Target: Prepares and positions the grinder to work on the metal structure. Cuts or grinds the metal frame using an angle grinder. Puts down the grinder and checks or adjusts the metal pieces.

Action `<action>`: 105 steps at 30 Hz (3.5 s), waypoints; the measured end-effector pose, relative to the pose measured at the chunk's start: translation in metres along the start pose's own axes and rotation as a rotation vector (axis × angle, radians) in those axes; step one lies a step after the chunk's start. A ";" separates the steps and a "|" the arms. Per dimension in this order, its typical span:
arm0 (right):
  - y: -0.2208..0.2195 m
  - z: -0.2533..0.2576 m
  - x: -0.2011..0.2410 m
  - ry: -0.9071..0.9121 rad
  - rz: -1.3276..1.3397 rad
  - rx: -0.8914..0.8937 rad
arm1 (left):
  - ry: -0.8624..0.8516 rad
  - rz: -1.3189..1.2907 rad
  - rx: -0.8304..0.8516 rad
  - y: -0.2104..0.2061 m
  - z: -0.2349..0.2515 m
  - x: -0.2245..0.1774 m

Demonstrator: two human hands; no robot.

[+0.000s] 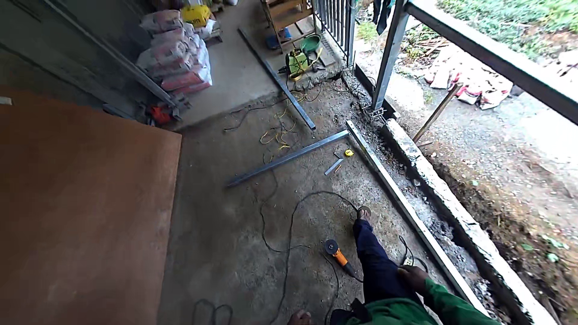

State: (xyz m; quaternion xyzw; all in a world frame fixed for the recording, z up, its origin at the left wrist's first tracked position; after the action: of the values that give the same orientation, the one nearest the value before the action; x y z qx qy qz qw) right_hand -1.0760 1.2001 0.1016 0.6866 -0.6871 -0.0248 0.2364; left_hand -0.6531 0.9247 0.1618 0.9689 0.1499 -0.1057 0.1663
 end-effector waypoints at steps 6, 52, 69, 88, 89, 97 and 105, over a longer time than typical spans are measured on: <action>0.094 0.061 -0.030 -0.234 0.168 0.070 | 0.029 0.032 -0.030 0.016 0.025 -0.155; 0.418 0.246 0.397 -0.461 1.162 -0.309 | -0.454 0.887 0.227 0.104 0.379 -1.192; 0.483 0.400 0.322 -0.302 1.159 -0.123 | -0.388 1.089 0.364 -0.046 0.457 -1.147; 0.508 0.643 0.251 -0.412 1.445 -0.489 | -0.187 0.403 0.159 -0.201 0.821 -1.102; 0.528 0.640 0.265 -0.336 1.285 -0.497 | -0.162 0.411 0.136 -0.208 0.837 -1.100; 0.625 0.568 0.363 0.159 0.815 -0.938 | -0.118 0.332 0.104 -0.259 0.923 -1.086; 0.620 0.582 0.405 0.168 0.600 -0.819 | -0.344 0.445 0.188 -0.279 0.946 -1.099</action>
State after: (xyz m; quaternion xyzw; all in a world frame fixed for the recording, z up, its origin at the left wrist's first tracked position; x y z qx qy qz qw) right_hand -1.8411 0.6787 -0.0746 0.3101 -0.7665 -0.1677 0.5368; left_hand -1.9156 0.5604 -0.5122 0.9570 -0.1071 -0.2425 0.1178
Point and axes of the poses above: each hand's wrist, its own z-axis towards the middle knuckle, its own y-axis out of the back of the hand, x = y × z, the point moved 10 cm from there along z, towards the middle knuckle, and after that the axes turned 6 degrees about -y, right-handed, at the moved point
